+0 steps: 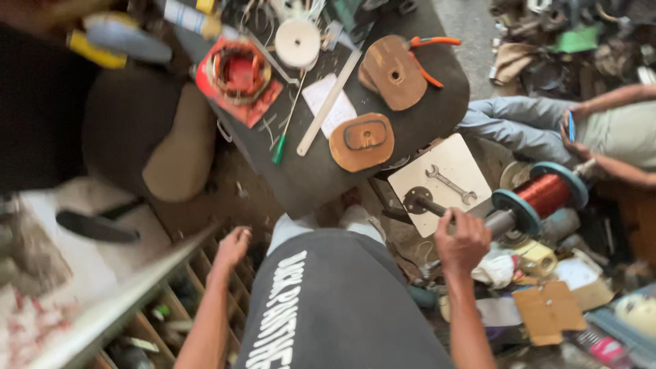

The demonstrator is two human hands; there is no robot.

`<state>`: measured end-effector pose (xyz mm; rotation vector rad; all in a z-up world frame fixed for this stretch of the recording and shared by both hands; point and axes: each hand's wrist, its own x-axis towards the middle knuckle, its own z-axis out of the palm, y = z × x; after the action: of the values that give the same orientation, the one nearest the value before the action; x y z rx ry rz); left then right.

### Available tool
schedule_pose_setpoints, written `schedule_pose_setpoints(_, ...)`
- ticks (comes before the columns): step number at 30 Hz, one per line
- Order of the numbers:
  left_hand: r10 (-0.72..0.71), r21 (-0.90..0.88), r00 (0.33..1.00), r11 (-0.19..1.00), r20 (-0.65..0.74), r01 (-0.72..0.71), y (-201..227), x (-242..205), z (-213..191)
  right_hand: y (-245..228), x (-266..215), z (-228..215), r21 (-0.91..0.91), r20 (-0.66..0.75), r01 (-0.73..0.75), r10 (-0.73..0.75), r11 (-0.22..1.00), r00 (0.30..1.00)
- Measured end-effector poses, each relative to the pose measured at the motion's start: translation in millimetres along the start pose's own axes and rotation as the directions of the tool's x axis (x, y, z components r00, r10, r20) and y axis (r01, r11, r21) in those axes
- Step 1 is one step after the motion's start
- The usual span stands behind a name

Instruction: The person handles a copper wire coil and wooden discs, then mounts the wooden discs onto a metal spindle using a wrench. The person works in a cluttered workshop environment.

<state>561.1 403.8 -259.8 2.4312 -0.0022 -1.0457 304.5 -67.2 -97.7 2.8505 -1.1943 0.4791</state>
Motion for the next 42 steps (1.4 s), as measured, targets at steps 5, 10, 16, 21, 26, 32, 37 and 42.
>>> schedule_pose_setpoints(5,-0.018,0.168,0.977,0.986,0.212,-0.018,29,49,-22,-5,-10,1,-0.087,-0.143,-0.122,0.108,0.989,0.984)
schedule_pose_setpoints(10,0.161,0.132,0.975,0.974,0.154,-0.182,58,94,-32,-10,-4,3,-0.071,-0.134,-0.162,0.152,0.984,0.979)
schedule_pose_setpoints(16,0.268,0.019,0.963,0.963,0.015,-0.268,59,110,-28,-14,-1,-1,-0.132,-0.108,-0.15,0.136,0.98,0.985)
schedule_pose_setpoints(21,0.185,0.009,0.981,0.982,0.058,-0.186,64,95,-2,-16,2,-12,-0.144,-0.092,-0.195,0.183,0.97,0.979)
schedule_pose_setpoints(26,0.238,0.004,0.969,0.971,-0.06,-0.238,147,86,-2,-22,27,-22,-0.056,-0.076,-0.207,0.202,0.977,0.976)
schedule_pose_setpoints(32,0.465,-0.619,0.815,0.766,0.346,-0.174,302,51,-8,-21,23,-29,-0.007,-0.072,-0.249,0.248,0.969,0.966)
schedule_pose_setpoints(37,0.576,-0.772,0.678,0.636,0.457,-0.02,385,26,-1,-17,31,-22,0.017,-0.07,-0.274,0.275,0.961,0.959)
schedule_pose_setpoints(42,0.519,-0.376,0.78,0.84,0.349,-0.39,387,47,37,-14,22,-19,0.03,-0.069,-0.278,0.28,0.96,0.958)
